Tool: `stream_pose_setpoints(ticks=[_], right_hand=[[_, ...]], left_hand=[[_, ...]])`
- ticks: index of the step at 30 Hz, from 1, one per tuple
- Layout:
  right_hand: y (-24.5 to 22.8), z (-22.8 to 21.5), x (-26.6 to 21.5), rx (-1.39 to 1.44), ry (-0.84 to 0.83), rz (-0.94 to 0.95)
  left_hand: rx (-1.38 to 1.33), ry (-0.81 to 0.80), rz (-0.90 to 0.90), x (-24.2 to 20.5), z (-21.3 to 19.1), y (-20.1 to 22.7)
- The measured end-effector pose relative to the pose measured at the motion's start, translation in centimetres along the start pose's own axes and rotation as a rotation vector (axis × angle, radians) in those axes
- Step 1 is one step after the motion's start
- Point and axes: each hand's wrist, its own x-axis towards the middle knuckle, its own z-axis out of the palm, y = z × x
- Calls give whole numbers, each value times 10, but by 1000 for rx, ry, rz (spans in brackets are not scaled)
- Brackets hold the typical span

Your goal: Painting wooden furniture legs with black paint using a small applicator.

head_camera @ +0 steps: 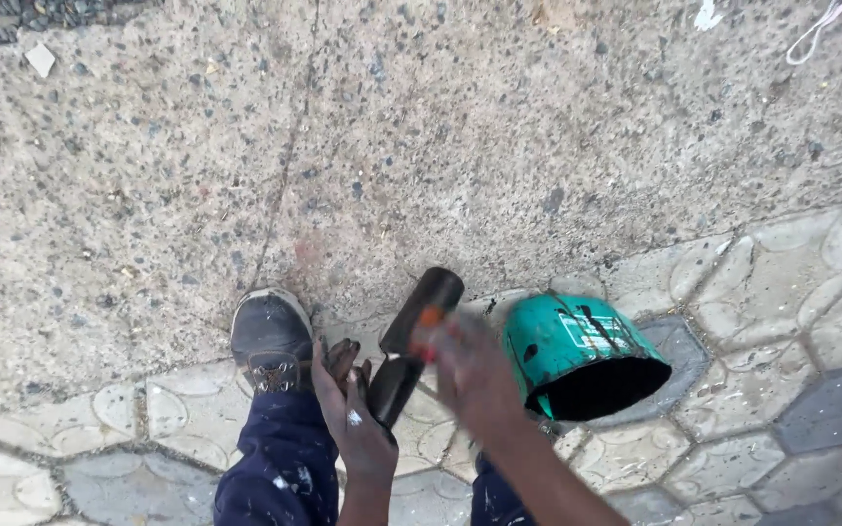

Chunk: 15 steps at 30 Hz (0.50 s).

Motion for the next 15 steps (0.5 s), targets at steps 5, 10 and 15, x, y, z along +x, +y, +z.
stream_pose_setpoints(ticks=[5, 10, 15], right_hand=[[40, 4, 38, 153, 107, 354], [-50, -19, -10, 1216, -189, 659], [-45, -18, -11, 183, -82, 100]], left_hand=[[-128, 61, -123, 6, 0, 0], [-210, 83, -352, -8, -2, -25], [599, -158, 532, -23, -23, -60]])
